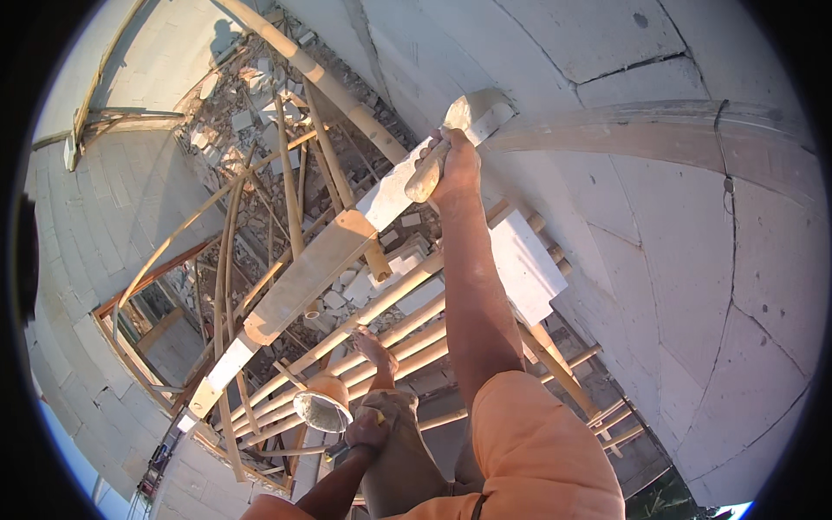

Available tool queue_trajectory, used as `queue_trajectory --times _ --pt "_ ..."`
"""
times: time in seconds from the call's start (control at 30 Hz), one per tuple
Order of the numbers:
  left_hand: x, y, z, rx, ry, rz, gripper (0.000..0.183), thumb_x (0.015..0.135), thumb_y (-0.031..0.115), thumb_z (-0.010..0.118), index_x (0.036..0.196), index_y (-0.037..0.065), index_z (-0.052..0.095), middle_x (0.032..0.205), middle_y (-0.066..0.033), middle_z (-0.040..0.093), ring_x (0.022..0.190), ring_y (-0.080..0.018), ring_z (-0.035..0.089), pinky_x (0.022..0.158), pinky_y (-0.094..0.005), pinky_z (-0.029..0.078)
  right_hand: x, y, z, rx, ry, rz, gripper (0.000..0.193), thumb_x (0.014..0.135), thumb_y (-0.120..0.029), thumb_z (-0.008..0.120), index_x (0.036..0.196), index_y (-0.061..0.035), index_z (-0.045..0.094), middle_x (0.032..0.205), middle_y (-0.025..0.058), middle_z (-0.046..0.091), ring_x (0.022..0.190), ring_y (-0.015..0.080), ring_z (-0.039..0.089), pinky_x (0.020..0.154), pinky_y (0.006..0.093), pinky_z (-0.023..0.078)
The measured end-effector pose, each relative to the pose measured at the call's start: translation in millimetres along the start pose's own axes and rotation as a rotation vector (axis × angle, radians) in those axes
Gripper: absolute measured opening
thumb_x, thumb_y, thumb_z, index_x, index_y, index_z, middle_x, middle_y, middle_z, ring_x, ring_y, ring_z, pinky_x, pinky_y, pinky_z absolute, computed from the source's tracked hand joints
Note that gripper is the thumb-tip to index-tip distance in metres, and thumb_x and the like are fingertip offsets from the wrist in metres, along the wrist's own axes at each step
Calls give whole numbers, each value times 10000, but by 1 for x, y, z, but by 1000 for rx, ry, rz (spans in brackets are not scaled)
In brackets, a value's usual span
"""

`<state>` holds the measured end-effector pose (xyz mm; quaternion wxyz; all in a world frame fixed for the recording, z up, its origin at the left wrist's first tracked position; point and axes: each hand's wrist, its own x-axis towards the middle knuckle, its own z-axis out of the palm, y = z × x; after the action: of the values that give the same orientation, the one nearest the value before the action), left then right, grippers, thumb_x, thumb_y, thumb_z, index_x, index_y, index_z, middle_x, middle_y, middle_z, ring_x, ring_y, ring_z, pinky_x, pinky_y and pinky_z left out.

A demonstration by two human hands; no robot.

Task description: The person applies mortar with a trowel to concrete blocks, positions them on a wall, and taps them into place with a hammer while standing on a bamboo scaffold.

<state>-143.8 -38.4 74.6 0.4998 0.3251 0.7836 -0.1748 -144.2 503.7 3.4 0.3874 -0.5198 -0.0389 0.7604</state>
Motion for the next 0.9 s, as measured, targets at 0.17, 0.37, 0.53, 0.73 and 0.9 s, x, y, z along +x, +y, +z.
queue_trajectory --times 0.17,0.37,0.53,0.73,0.9 --pt "-5 7 -6 -67 -37 -49 246 776 360 601 882 144 654 862 -145 700 832 -321 689 732 -472 534 4 -2 -12 -189 123 -53 277 940 -265 584 994 4 544 788 118 573 627 238 594 524 383 505" --pt "-10 10 5 -122 -12 -69 255 784 365 581 891 142 645 880 -152 699 846 -339 686 749 -475 534 9 18 -29 -414 221 -80 291 932 -320 573 935 -30 554 764 98 557 605 246 572 531 405 503" --pt "-12 2 19 -131 -22 -71 253 775 366 584 889 146 636 865 -158 695 826 -356 682 732 -484 532 5 32 -14 -314 262 -132 286 946 -294 540 956 -9 547 773 110 548 599 260 563 542 445 505" --pt "-13 0 18 -128 -10 -63 274 767 380 592 891 139 636 861 -169 696 821 -368 680 730 -494 529 23 32 4 -318 288 -126 253 947 -248 509 962 4 519 799 152 571 585 294 608 498 448 537" --pt "-12 -2 10 -103 -41 -70 297 772 394 600 897 128 637 873 -171 697 829 -372 680 744 -499 528 19 40 0 -284 355 -145 227 931 -199 487 971 21 529 829 165 590 600 312 612 504 450 539"
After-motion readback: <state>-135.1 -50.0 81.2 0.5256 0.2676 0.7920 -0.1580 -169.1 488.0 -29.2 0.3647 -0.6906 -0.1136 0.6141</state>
